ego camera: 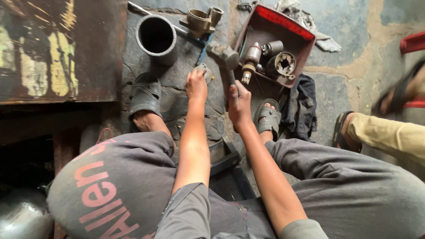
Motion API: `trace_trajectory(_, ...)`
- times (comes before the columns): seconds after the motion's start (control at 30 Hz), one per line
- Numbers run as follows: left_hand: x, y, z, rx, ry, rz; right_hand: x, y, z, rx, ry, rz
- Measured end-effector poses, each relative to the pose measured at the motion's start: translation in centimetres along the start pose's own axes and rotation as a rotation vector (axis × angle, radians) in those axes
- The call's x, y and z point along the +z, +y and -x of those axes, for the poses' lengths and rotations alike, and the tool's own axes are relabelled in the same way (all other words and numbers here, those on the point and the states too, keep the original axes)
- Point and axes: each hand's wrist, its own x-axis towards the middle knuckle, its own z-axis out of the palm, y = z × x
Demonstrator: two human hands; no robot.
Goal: The person sits on the floor and uses a hammer and a metal rod to repeatedly strike a small mechanical component. They adjust the component's position and orientation multiple times while continuing to hammer it.
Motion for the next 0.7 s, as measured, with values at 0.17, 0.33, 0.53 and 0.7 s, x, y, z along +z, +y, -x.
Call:
trace_trajectory(0.17, 0.0, -0.1, 0.2, 0.045, -0.003, -0.061, -1.1, 0.9, -0.4, 0.229, -0.05, 0.254)
trace_trajectory(0.33, 0.1, -0.3, 0.1, 0.055, 0.024, -0.052, -2.3, 2.6, -2.1, 0.195, 0.015, 0.208)
trace_trajectory(0.53, -0.2, 0.1, 0.4, 0.037, 0.007, -0.027, -1.4, 2.4, -0.5, 0.291, -0.027, 0.216)
trace_trajectory(0.7, -0.4, 0.2, 0.4, 0.037, 0.007, -0.037, -0.3, 0.6, 0.2, 0.203, -0.041, 0.231)
